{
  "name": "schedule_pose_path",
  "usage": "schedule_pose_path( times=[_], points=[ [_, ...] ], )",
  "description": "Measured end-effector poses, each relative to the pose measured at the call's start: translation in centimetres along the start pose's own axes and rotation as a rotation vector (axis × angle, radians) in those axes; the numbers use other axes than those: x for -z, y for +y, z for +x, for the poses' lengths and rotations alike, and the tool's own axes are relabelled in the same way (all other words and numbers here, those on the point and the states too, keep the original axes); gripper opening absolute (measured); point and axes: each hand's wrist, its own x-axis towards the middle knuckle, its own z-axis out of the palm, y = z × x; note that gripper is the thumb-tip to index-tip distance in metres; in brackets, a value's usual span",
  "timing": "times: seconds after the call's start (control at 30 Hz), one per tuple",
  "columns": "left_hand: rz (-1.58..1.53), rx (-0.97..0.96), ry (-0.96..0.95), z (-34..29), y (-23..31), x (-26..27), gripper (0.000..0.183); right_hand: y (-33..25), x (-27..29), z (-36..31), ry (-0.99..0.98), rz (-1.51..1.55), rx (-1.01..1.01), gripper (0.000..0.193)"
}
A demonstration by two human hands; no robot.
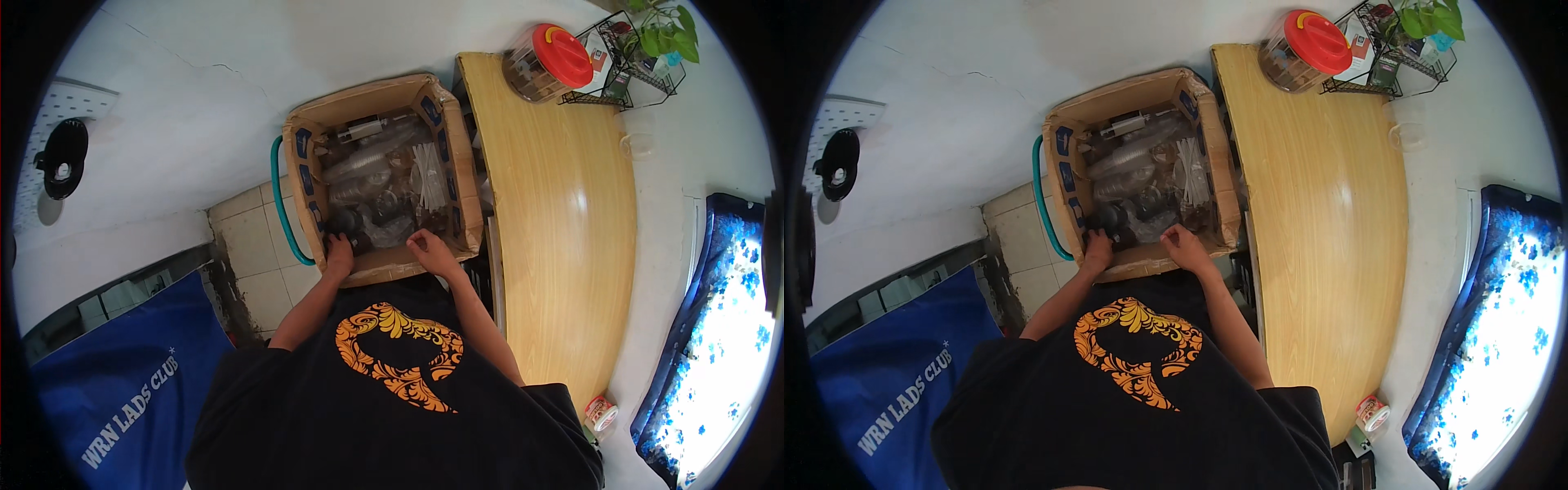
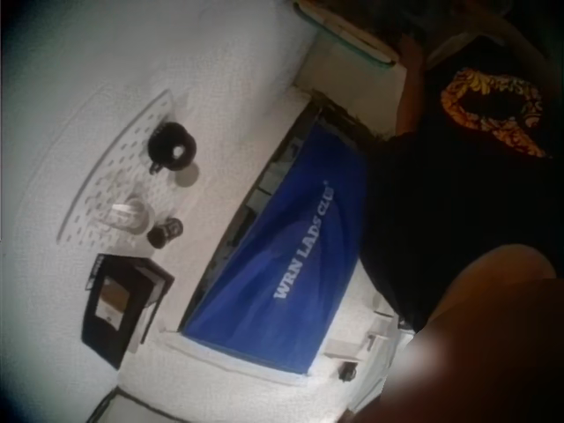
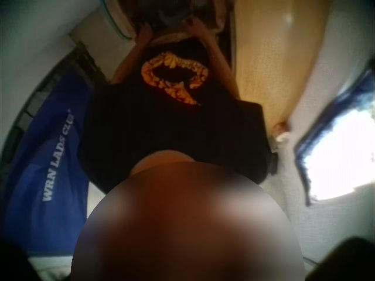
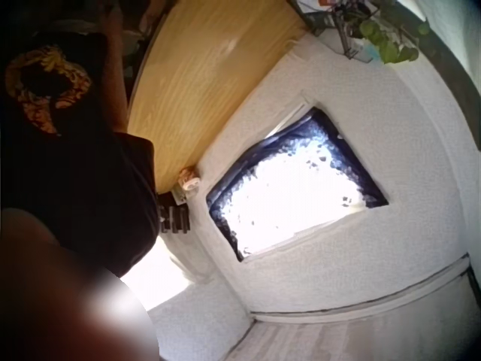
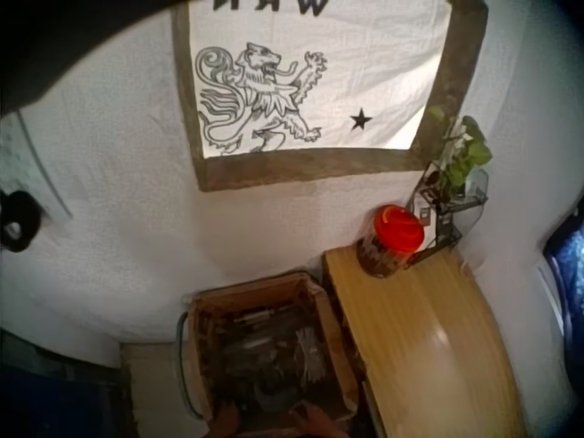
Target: Organizes various syrup bottles and plastic cups from a storage box onto a counter.
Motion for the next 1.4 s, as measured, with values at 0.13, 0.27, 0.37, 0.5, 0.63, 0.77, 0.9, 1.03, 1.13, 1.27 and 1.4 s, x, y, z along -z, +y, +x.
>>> schedule_pose_path(
  times=[0.13, 0.27, 0.37, 0.5, 0.63, 0.77, 0.9, 1.03, 1.13, 1.27, 1.4],
  points=[
    [0.231, -0.106, 0.017, -0.5, 1.3, -0.2, 0.033, 0.8, 0.6, 0.0, 0.018, -0.019, -0.019, 0.026],
    [0.507, -0.271, 0.038, -0.2, 1.4, 0.2, 0.022, 1.3, 1.0, 0.0, 0.000, -0.030, -0.013, 0.026],
    [0.568, -0.303, 0.088, 0.8, 0.9, 0.2, 0.021, 1.6, 1.2, -0.2, 0.006, -0.043, -0.041, 0.026],
    [0.397, -0.243, 0.096, 1.1, 1.0, 0.4, 0.028, 2.0, 1.3, -0.1, 0.005, -0.030, -0.028, 0.026],
    [0.292, -0.323, -0.013, -0.4, 2.6, 1.9, 0.041, 2.4, 1.5, 0.0, 0.003, -0.015, -0.007, 0.026],
    [0.065, -0.388, -0.034, -2.5, 3.2, 4.4, 0.051, 2.2, 1.1, 0.5, 0.003, -0.034, 0.025, 0.026],
    [-0.076, -0.378, -0.014, -5.2, 4.8, 9.1, 0.050, 1.8, 0.9, 1.1, -0.044, -0.060, 0.032, 0.029],
    [-0.132, -0.377, 0.045, -6.3, 4.9, 11.0, 0.047, 0.7, 0.3, 1.5, -0.071, -0.105, 0.076, 0.032],
    [-0.224, -0.451, 0.120, -8.2, 6.5, 13.5, 0.044, -0.3, 0.1, 1.7, -0.169, -0.078, 0.079, 0.036],
    [-0.339, -0.561, 0.191, -10.3, 8.7, 17.1, 0.040, -3.4, -1.2, 0.9, -0.081, -0.302, 0.463, 0.048],
    [-0.494, -0.692, 0.174, -13.4, 11.6, 21.5, 0.041, -4.7, -3.3, 2.1, 0.006, -0.228, 0.783, 0.056]
  ],
)
